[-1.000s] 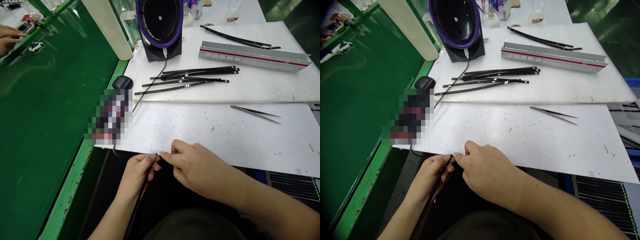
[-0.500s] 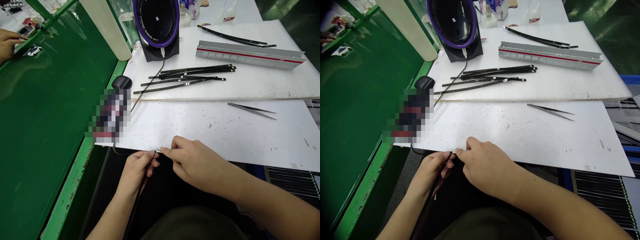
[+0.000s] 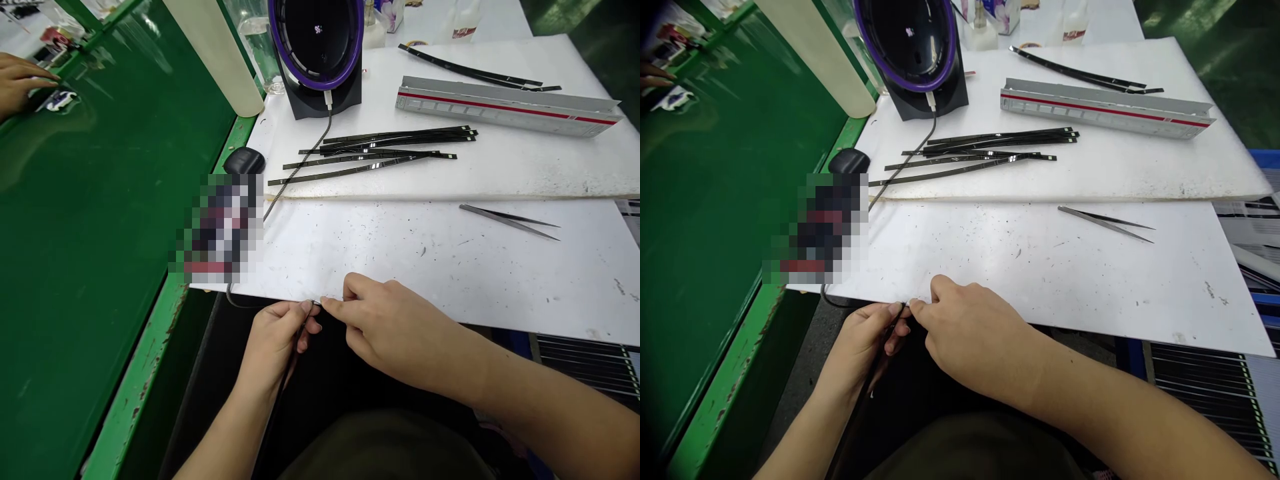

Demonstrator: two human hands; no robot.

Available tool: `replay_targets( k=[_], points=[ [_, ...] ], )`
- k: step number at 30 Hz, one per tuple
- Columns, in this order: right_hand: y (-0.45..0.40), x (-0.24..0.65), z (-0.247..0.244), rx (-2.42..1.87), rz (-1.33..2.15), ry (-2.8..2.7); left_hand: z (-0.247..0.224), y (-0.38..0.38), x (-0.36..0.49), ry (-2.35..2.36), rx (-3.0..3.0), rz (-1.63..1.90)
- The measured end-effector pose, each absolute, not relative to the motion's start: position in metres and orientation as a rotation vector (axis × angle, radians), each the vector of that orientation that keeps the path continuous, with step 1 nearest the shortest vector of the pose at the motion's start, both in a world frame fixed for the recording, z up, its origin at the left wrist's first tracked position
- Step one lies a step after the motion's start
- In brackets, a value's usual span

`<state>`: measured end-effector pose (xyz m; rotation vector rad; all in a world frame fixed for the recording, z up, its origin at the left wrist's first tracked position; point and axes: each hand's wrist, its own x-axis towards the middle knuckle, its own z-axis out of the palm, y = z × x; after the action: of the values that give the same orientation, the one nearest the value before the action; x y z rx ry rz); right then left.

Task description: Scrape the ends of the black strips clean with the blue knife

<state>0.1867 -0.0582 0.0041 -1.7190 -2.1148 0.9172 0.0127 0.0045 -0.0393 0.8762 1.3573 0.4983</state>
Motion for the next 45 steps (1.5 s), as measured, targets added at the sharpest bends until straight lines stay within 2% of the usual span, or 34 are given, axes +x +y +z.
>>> replay_targets(
  k=[11, 24, 31, 40, 45],
  points=[
    [-0.067, 0.178, -0.005, -1.785, 0.669, -2.183, -0.041, 0.005, 0.010, 1.349, 0.902, 0.473],
    [-0.061, 0.186, 0.002, -1.720, 0.887, -2.089, -0.044, 0.006, 0.010, 1.349, 0.891, 0.499],
    [-0.070, 0.173, -0.008, -1.808, 0.623, -2.186, -0.043, 0.005, 0.009, 1.328, 0.898, 0.489],
    [-0.068, 0.182, -0.002, -1.753, 0.914, -1.984, -0.040, 0.005, 0.012, 1.337, 0.861, 0.502],
    [-0.064, 0.183, 0.000, -1.728, 0.947, -1.964, -0.039, 0.006, 0.012, 1.343, 0.870, 0.486]
  ],
)
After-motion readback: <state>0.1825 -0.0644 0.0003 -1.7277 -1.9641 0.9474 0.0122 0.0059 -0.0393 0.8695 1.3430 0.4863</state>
